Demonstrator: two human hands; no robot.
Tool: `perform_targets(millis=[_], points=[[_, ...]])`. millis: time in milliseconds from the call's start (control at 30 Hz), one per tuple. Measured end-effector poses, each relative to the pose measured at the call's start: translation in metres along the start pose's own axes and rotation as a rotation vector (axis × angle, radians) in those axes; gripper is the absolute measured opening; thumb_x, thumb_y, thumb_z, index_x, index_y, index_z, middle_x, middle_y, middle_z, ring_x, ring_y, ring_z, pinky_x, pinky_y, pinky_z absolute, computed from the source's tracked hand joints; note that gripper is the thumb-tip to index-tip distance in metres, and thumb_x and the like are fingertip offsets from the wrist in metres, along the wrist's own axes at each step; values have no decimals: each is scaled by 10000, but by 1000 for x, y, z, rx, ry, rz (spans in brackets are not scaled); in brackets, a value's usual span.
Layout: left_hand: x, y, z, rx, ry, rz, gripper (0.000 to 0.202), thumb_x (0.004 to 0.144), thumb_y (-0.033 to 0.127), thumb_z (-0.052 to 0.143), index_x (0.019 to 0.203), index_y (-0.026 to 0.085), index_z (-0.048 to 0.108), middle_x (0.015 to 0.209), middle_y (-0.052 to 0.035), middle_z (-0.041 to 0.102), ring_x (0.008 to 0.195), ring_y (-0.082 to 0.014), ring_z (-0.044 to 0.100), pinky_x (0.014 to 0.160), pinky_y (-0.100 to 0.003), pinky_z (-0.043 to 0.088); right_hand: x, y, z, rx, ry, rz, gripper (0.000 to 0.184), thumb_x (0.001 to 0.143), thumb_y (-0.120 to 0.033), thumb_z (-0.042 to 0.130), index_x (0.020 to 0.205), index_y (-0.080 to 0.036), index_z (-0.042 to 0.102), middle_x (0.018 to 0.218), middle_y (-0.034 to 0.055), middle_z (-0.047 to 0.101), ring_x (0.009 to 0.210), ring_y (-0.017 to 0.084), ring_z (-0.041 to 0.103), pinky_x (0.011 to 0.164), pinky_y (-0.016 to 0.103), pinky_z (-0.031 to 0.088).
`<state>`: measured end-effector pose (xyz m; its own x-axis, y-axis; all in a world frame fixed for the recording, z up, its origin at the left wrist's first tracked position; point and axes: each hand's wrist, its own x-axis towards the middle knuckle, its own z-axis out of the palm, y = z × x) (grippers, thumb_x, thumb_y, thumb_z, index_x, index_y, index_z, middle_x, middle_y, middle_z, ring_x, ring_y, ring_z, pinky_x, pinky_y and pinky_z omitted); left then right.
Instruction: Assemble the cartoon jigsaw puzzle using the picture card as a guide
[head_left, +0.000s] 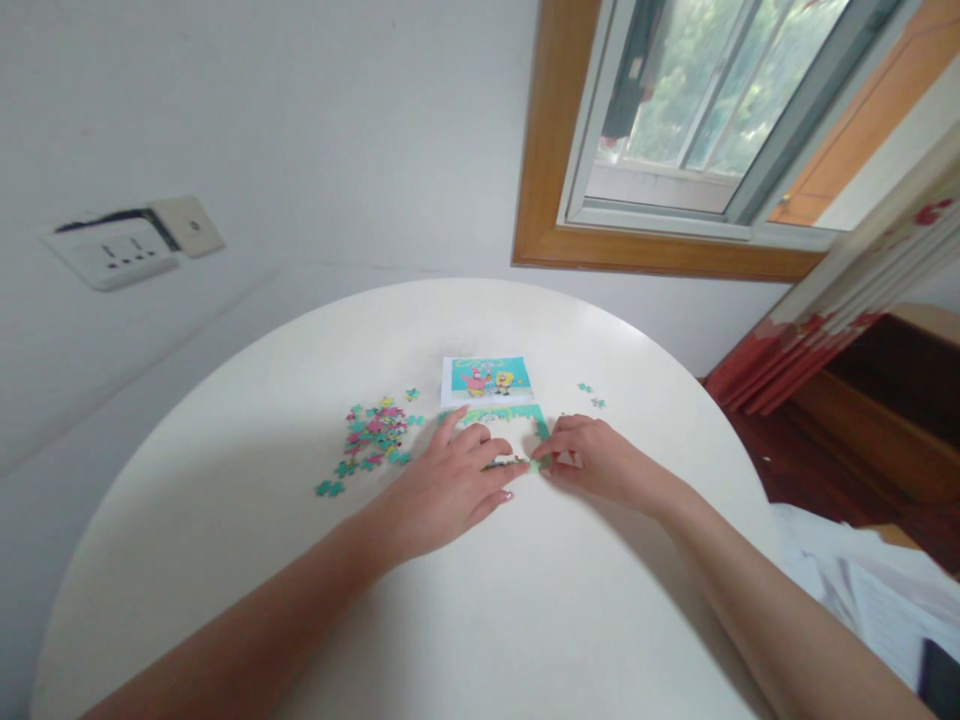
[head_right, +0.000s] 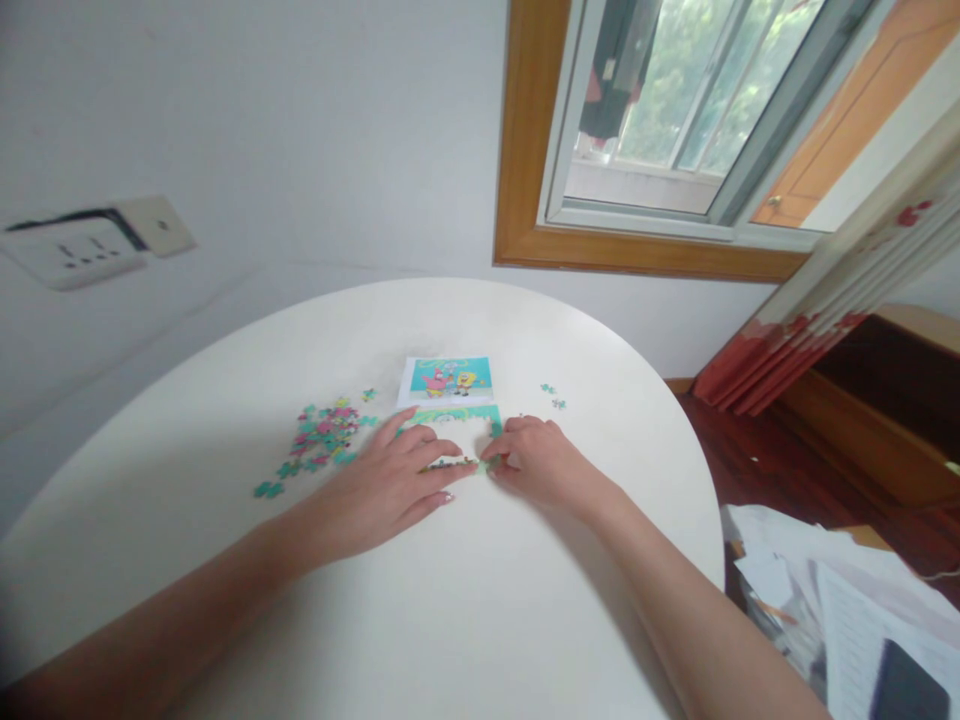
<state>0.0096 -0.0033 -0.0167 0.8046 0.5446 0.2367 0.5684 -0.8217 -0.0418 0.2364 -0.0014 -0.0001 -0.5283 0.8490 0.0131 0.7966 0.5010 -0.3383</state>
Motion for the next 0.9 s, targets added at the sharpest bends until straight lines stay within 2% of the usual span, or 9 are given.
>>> perform_targets(millis=[267,433,533,600,733,900], points=[[-1,0,-2,23,2,5,321,902,354,496,1221,337,532,1135,12,620,1061,-203,498,1104,-509,106,-4,-2,-4,-8,7,-37,315,818,-158,550,1072,-284,686,855,35,625,797,143,556,724,242,394],[-1,0,-2,-3,16,4,318,897,346,505,1213,334,544,1125,2,623,1053,-205,502,1104,-507,114,-6,-1,-5,-40,29,-71,316,815,-103,539,980,-302,720,843,30,609,785,136,544,704,244,358],[-3,-7,-6,-27,30,-15,317,894,311,508,1207,324,552,1139,-3,620,1064,-208,498,1093,-501,151,-6,-2,-5,-77,6,-65,315,817,-98,535,940,-314,729,837,27,598,781,134,534,691,248,336],[-6,-15,-11,-45,35,-33,285,882,279,520,1158,300,590,1119,-15,628,1062,-213,500,1082,-496,179,-6,-3,-5,-91,-11,-66,324,815,-94,532,937,-323,726,826,23,593,782,135,528,684,247,328],[-13,-32,-23,-82,11,-107,180,798,312,623,968,267,664,962,-17,659,982,-223,528,1032,-485,254,-5,-5,-5,-104,-18,-62,346,799,-71,527,931,-324,723,821,20,595,801,142,526,693,251,325],[-19,-38,-26,-116,-32,-121,179,759,353,665,912,259,673,907,-15,659,940,-218,533,1004,-468,277,-6,-5,-5,-79,8,-73,325,798,-64,520,924,-281,727,831,33,601,814,144,537,719,249,350]])
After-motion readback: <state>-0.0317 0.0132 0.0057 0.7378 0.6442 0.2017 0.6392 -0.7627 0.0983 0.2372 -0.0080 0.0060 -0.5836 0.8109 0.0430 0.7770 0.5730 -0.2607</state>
